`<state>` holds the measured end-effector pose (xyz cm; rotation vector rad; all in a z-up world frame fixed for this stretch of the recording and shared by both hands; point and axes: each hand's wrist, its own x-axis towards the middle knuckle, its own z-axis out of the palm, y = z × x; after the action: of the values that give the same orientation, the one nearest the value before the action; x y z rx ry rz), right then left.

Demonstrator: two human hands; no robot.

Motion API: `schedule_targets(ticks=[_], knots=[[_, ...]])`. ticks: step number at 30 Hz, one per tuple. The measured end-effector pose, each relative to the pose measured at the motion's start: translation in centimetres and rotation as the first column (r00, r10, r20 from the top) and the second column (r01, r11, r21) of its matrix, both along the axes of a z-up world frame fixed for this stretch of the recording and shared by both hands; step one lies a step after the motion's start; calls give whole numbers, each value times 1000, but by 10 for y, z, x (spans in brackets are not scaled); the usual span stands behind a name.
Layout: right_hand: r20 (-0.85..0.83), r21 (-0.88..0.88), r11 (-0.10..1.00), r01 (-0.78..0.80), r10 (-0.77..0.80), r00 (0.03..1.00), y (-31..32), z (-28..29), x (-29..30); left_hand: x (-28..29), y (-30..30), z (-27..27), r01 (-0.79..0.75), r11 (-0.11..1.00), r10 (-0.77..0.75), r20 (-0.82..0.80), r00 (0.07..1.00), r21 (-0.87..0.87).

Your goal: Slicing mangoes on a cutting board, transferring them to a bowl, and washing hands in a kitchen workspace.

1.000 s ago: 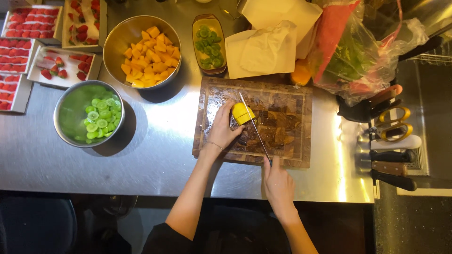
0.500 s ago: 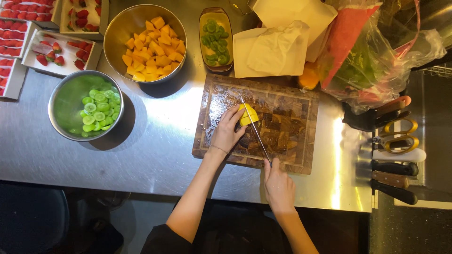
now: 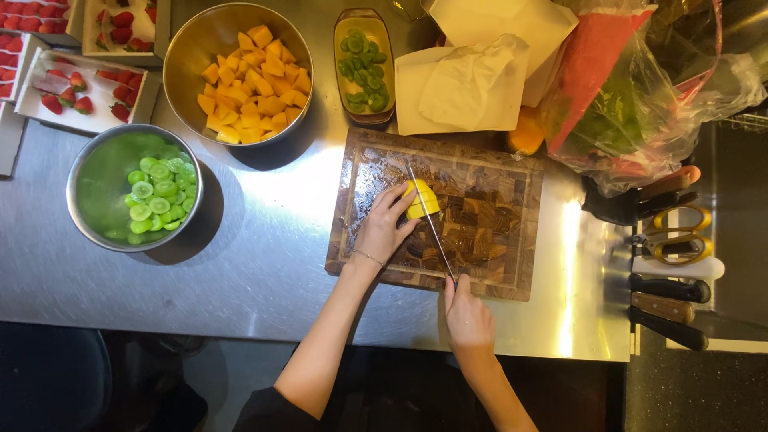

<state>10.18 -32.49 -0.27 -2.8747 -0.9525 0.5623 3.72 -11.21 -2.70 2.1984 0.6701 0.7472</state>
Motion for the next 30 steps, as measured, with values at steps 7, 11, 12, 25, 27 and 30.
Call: schedule_targets(ticks=[7,11,12,25,27,30], knots=[[21,20,999,35,-35,999,2,-19,-8,-5,5,1,42,999,-42,-2,999,21],[-66,84,995,61,-55,996,-2,18,-7,-2,7,1,53,998,-53,16,998,-42],[-133,89,994,62,-50,990,-3,30,-6,0,8,4,60,993,-59,7,998,-100],[-656,367,690,624,-284,700,-54,12,-4,44,43,-59,212,916,-136,-233,963,341],[-667,352,702,619,-276,692,-57,14,0,30,56,-39,2,925,83,-205,975,380],[-649,363,723,588,-257,716,-63,10,7,9,65,0,-272,828,337,-47,940,489]])
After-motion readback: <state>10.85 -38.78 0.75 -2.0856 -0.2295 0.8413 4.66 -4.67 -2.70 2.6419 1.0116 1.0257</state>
